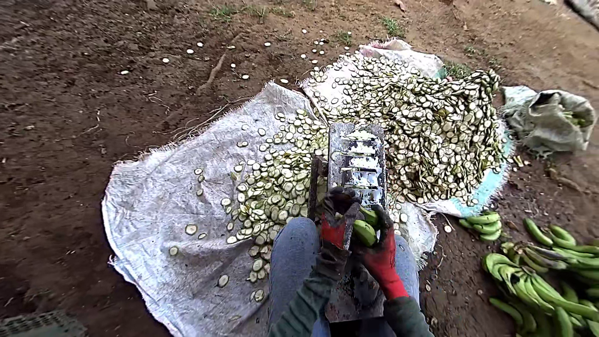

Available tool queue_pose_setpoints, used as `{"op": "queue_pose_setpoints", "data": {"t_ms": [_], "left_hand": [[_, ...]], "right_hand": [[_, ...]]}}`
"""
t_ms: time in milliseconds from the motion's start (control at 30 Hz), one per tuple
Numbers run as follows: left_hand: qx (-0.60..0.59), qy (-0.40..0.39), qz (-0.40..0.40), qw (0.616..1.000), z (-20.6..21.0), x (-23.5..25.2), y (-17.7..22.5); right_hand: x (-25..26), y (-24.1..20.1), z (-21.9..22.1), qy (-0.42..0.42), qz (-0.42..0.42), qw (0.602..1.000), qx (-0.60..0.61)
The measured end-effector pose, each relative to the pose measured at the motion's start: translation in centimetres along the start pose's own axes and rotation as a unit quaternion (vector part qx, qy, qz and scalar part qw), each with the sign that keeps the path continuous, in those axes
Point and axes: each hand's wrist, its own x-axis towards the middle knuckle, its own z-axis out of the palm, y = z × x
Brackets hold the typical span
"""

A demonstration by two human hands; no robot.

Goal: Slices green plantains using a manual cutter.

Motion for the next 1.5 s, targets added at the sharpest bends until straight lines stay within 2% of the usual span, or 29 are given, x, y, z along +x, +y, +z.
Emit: {"op": "queue_pose_setpoints", "data": {"t_ms": [100,167,233,300,367,433,500,567,600,667,733,767,833,933,1000,1033,1100,1233,1333,1367,1433,1500], "left_hand": [[0.071,0.011,0.017,0.997,0.4,-0.8,1.1],[0.089,-0.011,0.018,0.996,-0.5,-1.1,1.0],[0.080,-0.034,0.047,0.995,-2.2,-1.4,0.5],[0.067,-0.032,0.097,0.992,-4.5,-2.2,0.1],[0.047,0.005,0.129,0.991,-6.7,-3.0,-1.1],[0.108,0.033,0.133,0.985,-7.3,-4.6,-1.8],[0.258,0.059,0.145,0.954,-6.1,-6.3,-2.8],[0.409,0.049,0.193,0.891,-5.5,-7.6,-5.0],[0.459,0.034,0.223,0.859,-5.6,-7.9,-5.7],[0.493,0.023,0.256,0.831,-5.7,-8.0,-6.3],[0.488,0.032,0.272,0.829,-6.0,-7.9,-6.5],[0.472,0.033,0.268,0.839,-6.3,-7.9,-6.5],[0.430,0.041,0.229,0.872,-6.8,-7.7,-6.3],[0.407,0.048,0.235,0.882,-6.8,-7.5,-6.4],[0.392,0.039,0.254,0.883,-6.9,-7.6,-6.7],[0.390,0.037,0.261,0.882,-6.8,-7.5,-6.8],[0.392,0.035,0.265,0.880,-6.6,-7.5,-7.2],[0.415,0.033,0.245,0.875,-6.8,-7.8,-7.4],[0.418,0.032,0.256,0.871,-6.8,-8.0,-7.4],[0.423,0.036,0.261,0.867,-6.9,-7.9,-7.2],[0.425,0.042,0.273,0.862,-7.1,-7.7,-7.0],[0.416,0.043,0.268,0.868,-6.9,-7.7,-7.0]], "right_hand": [[2.1,-2.3,0.1,-0.018,-0.024,0.993,-0.113],[2.5,-1.6,1.0,-0.004,-0.057,0.983,-0.177],[1.6,-0.9,0.8,0.025,-0.078,0.981,-0.173],[-1.9,-0.9,-0.6,0.045,-0.080,0.987,-0.134],[-6.1,-1.2,-1.9,0.060,-0.067,0.990,-0.110],[-6.8,-0.9,-1.7,0.070,-0.083,0.987,-0.117],[-1.8,-0.1,0.0,0.072,-0.110,0.982,-0.135],[6.9,1.8,2.5,0.078,-0.127,0.976,-0.156],[11.2,3.0,3.8,0.069,-0.108,0.981,-0.148],[19.2,5.0,6.2,0.081,-0.090,0.983,-0.136],[23.7,5.6,7.8,0.092,-0.069,0.984,-0.135],[23.7,5.2,7.8,0.082,-0.055,0.987,-0.129],[18.7,3.6,5.9,0.044,-0.041,0.992,-0.111],[5.7,3.4,2.4,0.087,-0.104,0.989,-0.053],[-3.1,2.2,-0.2,0.097,-0.085,0.991,-0.018],[-5.5,2.1,-0.8,0.097,-0.082,0.992,-0.013],[-4.8,2.9,-0.7,0.074,-0.102,0.992,-0.015],[9.9,5.1,3.6,0.062,-0.141,0.983,-0.103],[16.5,5.0,5.3,0.010,-0.025,0.986,-0.166],[17.0,4.6,5.5,0.008,-0.014,0.983,-0.182],[15.1,4.7,5.3,0.048,-0.054,0.980,-0.184],[8.6,5.0,3.0,0.101,-0.090,0.972,-0.190]]}}
